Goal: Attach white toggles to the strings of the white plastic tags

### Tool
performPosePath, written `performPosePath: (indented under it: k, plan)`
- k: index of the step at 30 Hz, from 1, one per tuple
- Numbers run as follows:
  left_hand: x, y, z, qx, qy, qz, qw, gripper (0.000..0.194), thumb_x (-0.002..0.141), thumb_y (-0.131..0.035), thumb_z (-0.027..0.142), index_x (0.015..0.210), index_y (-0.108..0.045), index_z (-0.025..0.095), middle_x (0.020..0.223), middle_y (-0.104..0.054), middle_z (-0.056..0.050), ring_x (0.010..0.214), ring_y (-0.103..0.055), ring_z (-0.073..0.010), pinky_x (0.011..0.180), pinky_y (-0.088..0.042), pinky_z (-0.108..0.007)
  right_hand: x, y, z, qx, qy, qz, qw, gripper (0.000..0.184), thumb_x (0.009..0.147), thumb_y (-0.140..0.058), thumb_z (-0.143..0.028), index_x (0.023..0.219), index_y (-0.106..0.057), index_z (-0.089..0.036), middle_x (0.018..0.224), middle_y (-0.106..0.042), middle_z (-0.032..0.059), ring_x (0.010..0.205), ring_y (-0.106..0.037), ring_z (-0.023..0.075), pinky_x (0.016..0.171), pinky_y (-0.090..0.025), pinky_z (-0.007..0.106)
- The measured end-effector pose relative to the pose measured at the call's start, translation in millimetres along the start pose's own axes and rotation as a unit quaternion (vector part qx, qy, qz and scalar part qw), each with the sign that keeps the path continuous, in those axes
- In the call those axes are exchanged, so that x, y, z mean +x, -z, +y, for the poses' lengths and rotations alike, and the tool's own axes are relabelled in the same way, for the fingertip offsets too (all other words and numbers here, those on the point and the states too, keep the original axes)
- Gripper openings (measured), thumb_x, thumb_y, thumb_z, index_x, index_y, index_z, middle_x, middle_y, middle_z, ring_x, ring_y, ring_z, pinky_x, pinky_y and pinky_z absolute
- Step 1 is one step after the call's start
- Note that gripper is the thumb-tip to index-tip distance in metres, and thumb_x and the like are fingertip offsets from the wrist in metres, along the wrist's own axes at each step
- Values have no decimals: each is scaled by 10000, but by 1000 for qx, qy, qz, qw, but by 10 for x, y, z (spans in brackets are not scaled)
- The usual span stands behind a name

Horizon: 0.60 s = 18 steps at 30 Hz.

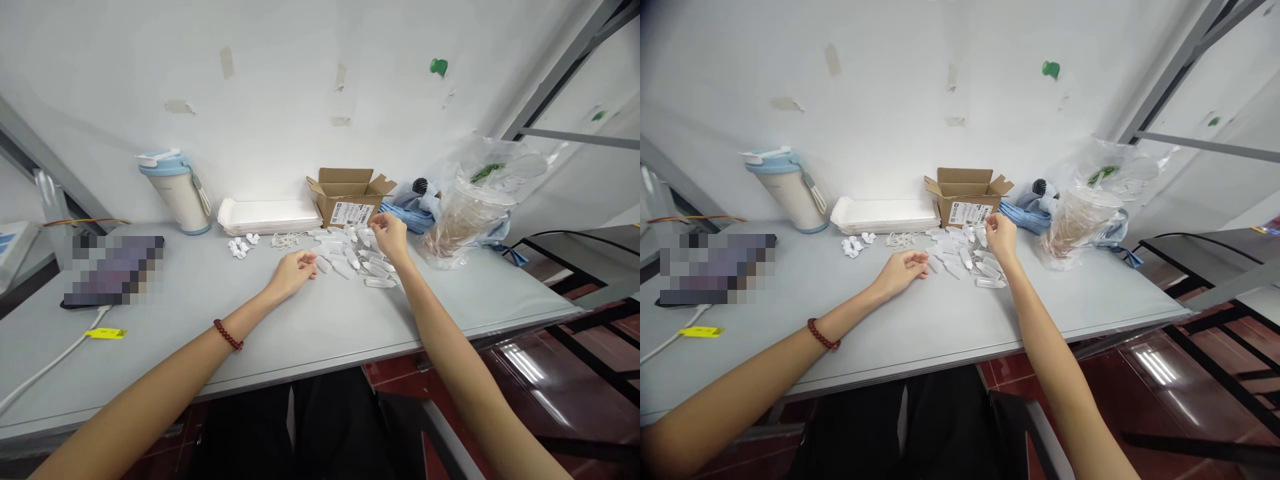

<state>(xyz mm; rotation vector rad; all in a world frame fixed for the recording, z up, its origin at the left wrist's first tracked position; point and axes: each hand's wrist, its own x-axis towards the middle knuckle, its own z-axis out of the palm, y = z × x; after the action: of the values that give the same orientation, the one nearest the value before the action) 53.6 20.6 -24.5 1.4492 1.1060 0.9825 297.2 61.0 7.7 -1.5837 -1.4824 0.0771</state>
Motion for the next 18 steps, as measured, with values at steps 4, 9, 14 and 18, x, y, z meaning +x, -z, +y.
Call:
performPosePath:
  k: [4,9,14,18]
  plan:
    - [9,7,-31,52,-9,-13,999,205,718,-598,117,920,-627,125,728,-650,-23,600,-637,-129,702,-523,-294,107,-7,108,-73,32,-87,993,229,703,-480,-72,848,-654,-110,807,-675,88,708,-583,174,735,-432,292]
    - [34,6,-63,99,-21,-29,994,246,737,-548,139,971,-621,127,812,-654,-36,631,-632,-126,740,-504,-297,354,-37,161,-199,152,-216,944,361,710,-455,5,981,-652,-127,905,-672,87,801,-596,165,752,-422,248]
    - [23,-3,-30,124,-19,-39,991,270,741,-528,146,989,-627,107,812,-659,-45,638,-617,-125,736,-492,-277,575,-87,129,-345,213,-278,871,499,711,-440,46,1126,-610,-172,1091,-626,125,963,-588,207,751,-416,248]
    - [11,-9,2,145,-23,-41,988,275,741,-517,136,990,-631,109,778,-659,-34,646,-614,-129,740,-485,-270,631,-87,138,-381,248,-322,830,489,705,-472,18,1130,-602,-186,1145,-597,124,1013,-579,227,756,-423,259]
